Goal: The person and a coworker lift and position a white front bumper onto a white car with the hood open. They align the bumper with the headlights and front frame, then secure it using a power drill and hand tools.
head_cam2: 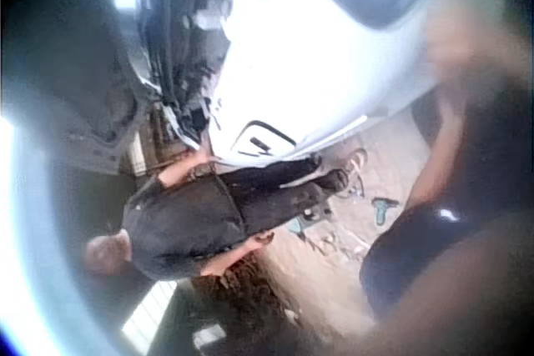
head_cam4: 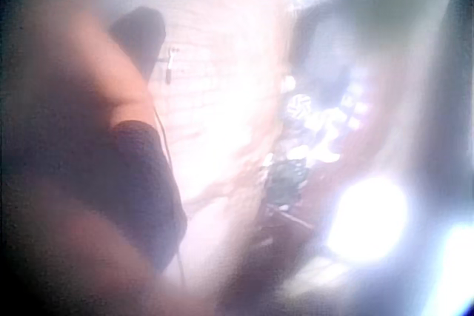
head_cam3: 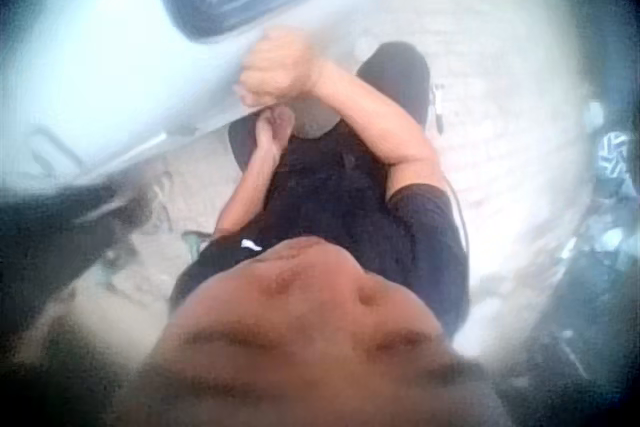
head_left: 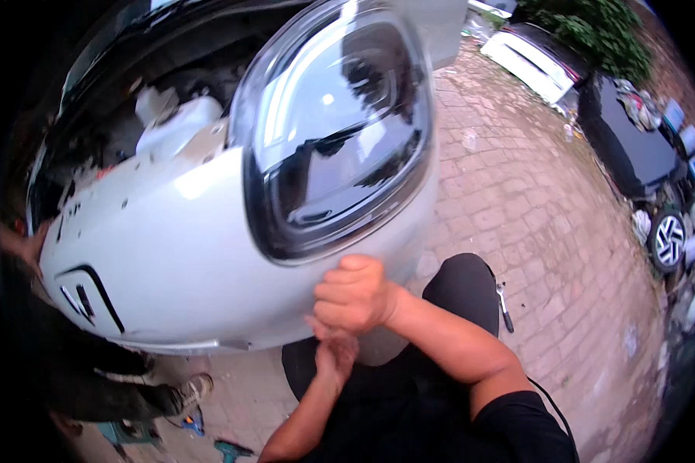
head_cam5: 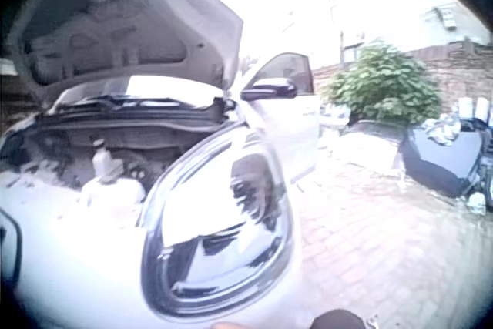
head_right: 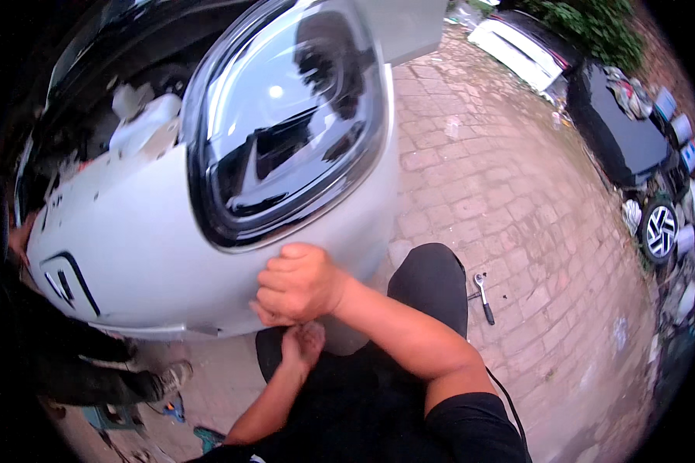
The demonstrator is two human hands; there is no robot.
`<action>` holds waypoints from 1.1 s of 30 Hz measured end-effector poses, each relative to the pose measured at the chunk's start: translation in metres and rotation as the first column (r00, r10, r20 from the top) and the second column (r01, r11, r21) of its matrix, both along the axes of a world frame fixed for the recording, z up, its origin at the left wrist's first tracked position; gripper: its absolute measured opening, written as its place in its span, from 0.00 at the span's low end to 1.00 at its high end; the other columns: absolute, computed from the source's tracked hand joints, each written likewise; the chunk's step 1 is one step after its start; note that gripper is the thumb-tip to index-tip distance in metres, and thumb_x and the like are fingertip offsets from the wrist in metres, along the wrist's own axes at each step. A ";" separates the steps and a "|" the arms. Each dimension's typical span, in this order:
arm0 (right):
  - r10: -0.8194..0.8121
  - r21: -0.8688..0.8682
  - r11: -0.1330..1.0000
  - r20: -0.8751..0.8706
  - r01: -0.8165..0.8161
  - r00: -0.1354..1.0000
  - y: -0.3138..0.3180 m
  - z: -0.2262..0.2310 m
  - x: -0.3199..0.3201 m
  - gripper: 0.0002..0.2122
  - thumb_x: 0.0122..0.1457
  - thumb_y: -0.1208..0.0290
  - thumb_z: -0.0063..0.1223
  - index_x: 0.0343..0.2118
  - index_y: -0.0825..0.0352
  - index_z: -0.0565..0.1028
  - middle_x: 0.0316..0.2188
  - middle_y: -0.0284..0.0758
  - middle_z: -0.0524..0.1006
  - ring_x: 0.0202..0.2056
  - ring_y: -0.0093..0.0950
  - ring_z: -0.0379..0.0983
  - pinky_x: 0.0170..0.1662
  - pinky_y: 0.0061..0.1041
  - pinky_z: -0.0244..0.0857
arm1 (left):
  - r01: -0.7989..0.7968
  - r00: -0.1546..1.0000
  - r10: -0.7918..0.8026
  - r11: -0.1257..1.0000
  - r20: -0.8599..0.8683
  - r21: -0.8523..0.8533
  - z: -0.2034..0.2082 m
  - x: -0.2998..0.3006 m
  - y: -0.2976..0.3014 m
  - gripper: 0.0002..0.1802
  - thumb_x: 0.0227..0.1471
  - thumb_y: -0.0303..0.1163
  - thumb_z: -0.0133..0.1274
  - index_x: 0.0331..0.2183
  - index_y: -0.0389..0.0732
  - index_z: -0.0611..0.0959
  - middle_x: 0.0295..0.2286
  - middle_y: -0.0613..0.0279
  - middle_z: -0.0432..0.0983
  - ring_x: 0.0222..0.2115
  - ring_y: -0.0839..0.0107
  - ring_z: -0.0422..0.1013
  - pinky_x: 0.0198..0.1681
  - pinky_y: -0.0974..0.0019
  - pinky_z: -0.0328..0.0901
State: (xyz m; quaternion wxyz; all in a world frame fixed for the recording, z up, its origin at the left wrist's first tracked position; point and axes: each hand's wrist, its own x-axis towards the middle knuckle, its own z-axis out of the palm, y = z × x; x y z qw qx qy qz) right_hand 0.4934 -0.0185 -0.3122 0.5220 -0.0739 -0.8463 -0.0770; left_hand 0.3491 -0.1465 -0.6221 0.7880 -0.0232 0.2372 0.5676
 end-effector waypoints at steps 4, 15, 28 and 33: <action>0.107 -0.032 0.994 0.022 -0.106 0.994 0.003 0.003 0.014 0.16 0.41 0.65 0.62 0.14 0.58 0.62 0.17 0.27 0.62 0.21 0.25 0.63 0.26 0.27 0.54 | 0.485 0.034 0.702 0.611 -0.711 0.626 0.197 0.004 -0.030 0.15 0.61 0.41 0.52 0.39 0.37 0.79 0.30 0.57 0.77 0.34 0.61 0.74 0.40 0.57 0.68; 0.194 -0.140 0.974 0.110 -0.178 0.975 0.002 0.009 0.010 0.17 0.39 0.65 0.64 0.13 0.56 0.61 0.16 0.26 0.61 0.18 0.26 0.61 0.24 0.28 0.51 | 0.613 -0.458 0.885 0.381 -0.083 0.692 0.345 -0.045 0.068 0.14 0.47 0.32 0.54 0.16 0.42 0.69 0.18 0.61 0.66 0.18 0.65 0.60 0.25 0.60 0.53; 0.129 -0.092 0.989 0.125 -0.118 0.984 0.004 0.005 0.009 0.18 0.35 0.68 0.63 0.12 0.57 0.58 0.14 0.27 0.60 0.16 0.27 0.57 0.24 0.29 0.45 | 0.565 -0.036 0.860 0.438 -0.509 0.700 0.431 -0.093 0.087 0.22 0.54 0.32 0.48 0.16 0.36 0.59 0.15 0.61 0.52 0.16 0.67 0.51 0.21 0.60 0.47; 0.094 -0.085 0.993 0.147 -0.082 0.985 -0.008 0.010 0.005 0.18 0.34 0.69 0.62 0.12 0.57 0.58 0.14 0.28 0.60 0.16 0.28 0.57 0.24 0.30 0.45 | 0.520 -0.165 0.939 0.343 -0.302 0.783 0.427 -0.116 0.085 0.20 0.52 0.26 0.50 0.15 0.36 0.61 0.13 0.58 0.55 0.15 0.64 0.52 0.21 0.59 0.51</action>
